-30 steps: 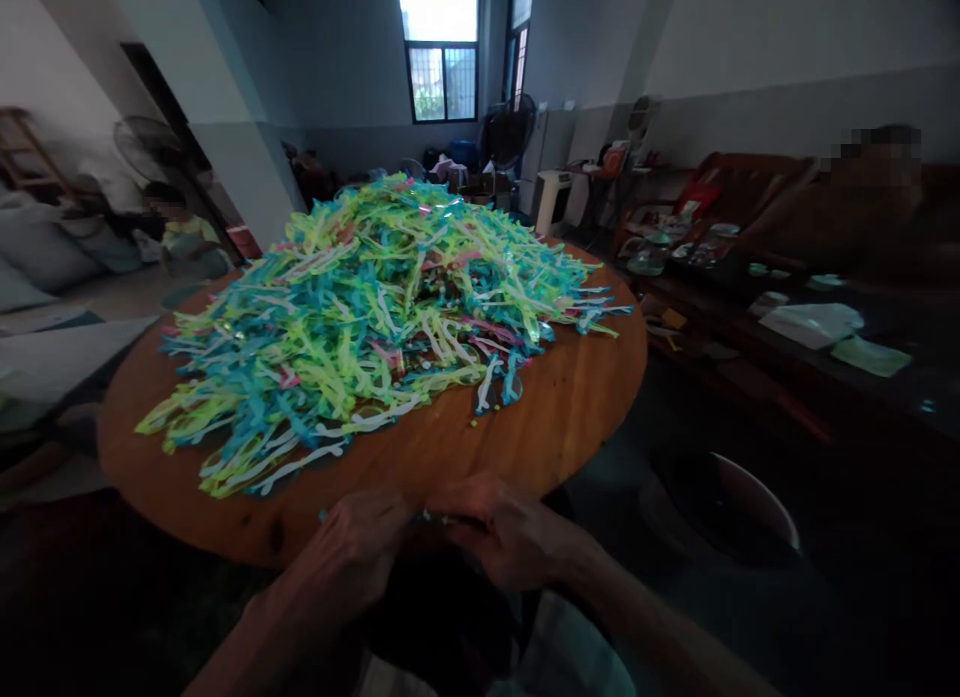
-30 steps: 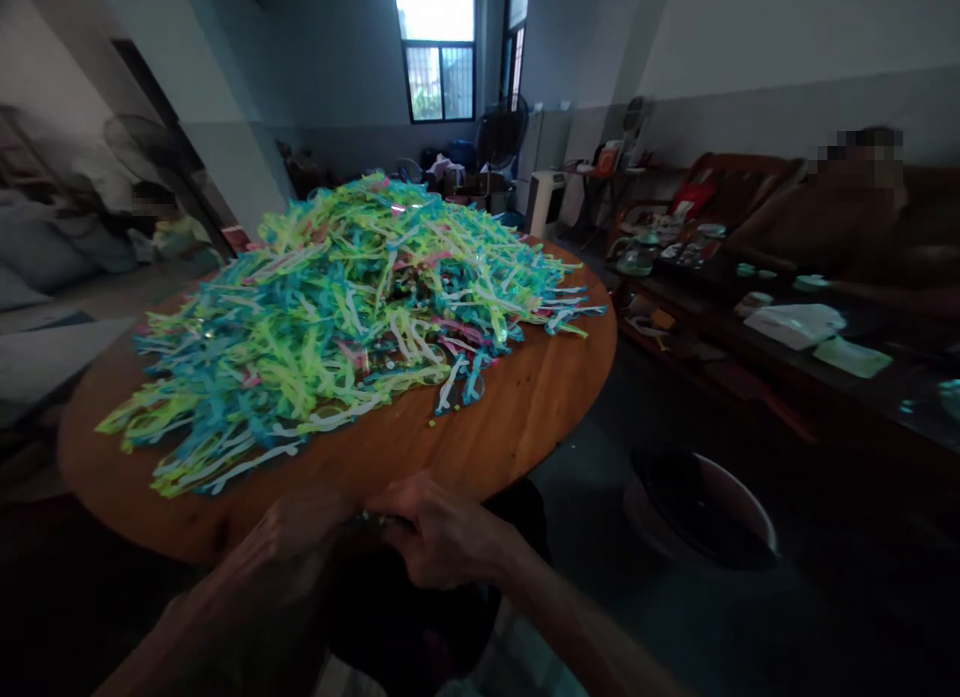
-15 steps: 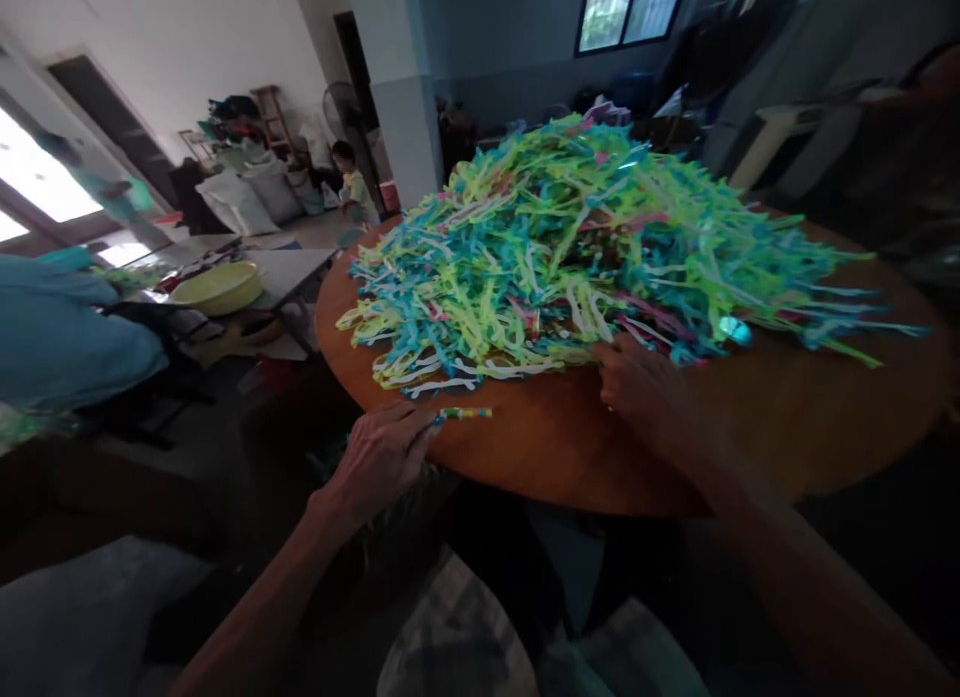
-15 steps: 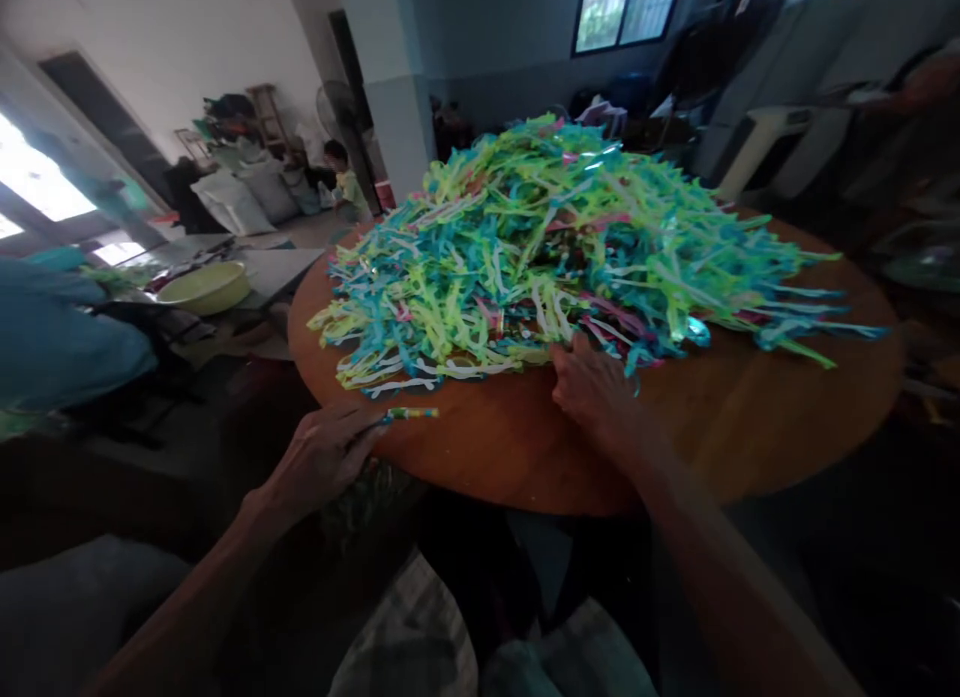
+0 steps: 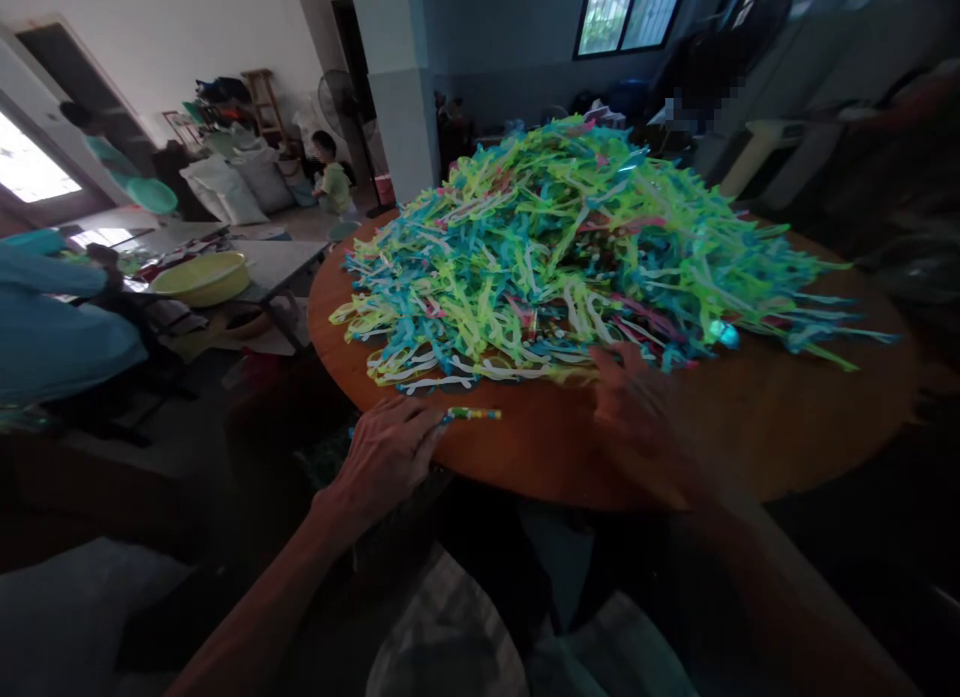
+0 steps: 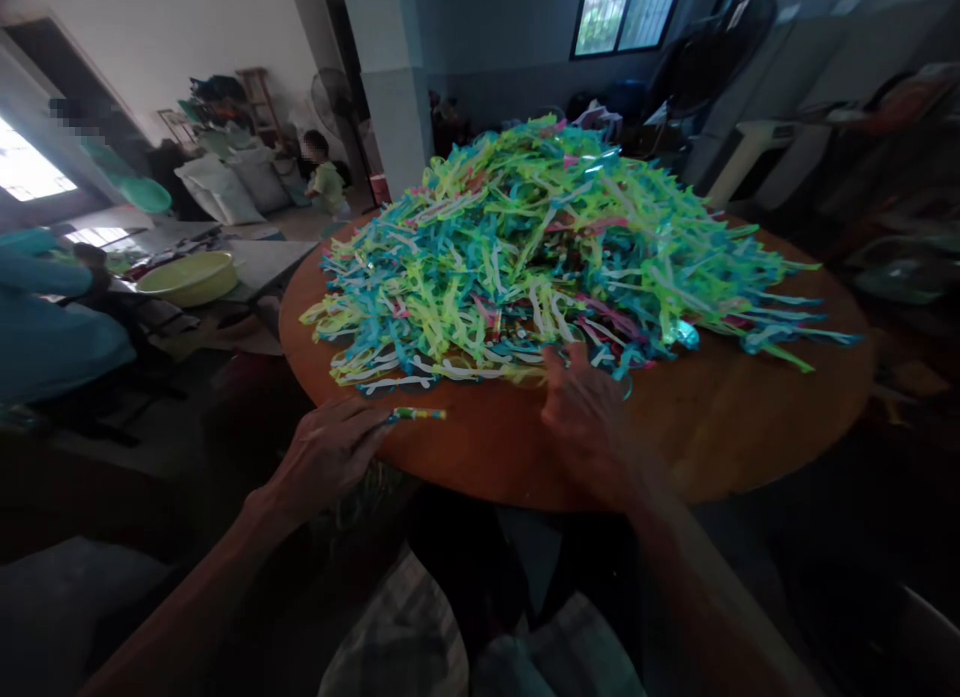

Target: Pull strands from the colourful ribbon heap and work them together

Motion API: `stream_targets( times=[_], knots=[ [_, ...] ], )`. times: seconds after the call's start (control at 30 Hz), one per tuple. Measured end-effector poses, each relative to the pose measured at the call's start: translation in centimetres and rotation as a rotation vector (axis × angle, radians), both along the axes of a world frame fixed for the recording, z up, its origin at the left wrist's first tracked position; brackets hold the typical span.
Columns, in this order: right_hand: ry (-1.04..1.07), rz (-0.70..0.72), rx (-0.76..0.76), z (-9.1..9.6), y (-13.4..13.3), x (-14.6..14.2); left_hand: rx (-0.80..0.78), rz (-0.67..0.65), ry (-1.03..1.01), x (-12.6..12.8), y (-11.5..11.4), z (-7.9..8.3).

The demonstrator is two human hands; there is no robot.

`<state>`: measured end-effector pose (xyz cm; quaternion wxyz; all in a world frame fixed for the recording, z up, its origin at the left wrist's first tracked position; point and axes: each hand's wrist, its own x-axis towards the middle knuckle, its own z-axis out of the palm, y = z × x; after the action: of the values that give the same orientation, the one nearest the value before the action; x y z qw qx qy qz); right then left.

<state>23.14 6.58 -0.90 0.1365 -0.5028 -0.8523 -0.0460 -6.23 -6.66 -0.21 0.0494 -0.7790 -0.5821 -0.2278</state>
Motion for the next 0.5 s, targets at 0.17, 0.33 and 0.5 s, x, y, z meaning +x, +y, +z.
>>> stream_targets(
  times=[0.17, 0.33, 0.5],
  knots=[
    [0.536, 0.399, -0.115, -0.3, -3.8, -3.4, -0.012, -0.068, -0.003, 2.8, 1.5, -0.7],
    [0.738, 0.474, -0.549, -1.6, -4.2, -4.1, -0.014, -0.195, -0.041, 4.9, 2.7, -1.9],
    [0.771, 0.497, -0.630, -2.4, -4.2, -3.0, 0.031, -0.344, -0.070, 5.7, 3.0, -2.0]
  ],
)
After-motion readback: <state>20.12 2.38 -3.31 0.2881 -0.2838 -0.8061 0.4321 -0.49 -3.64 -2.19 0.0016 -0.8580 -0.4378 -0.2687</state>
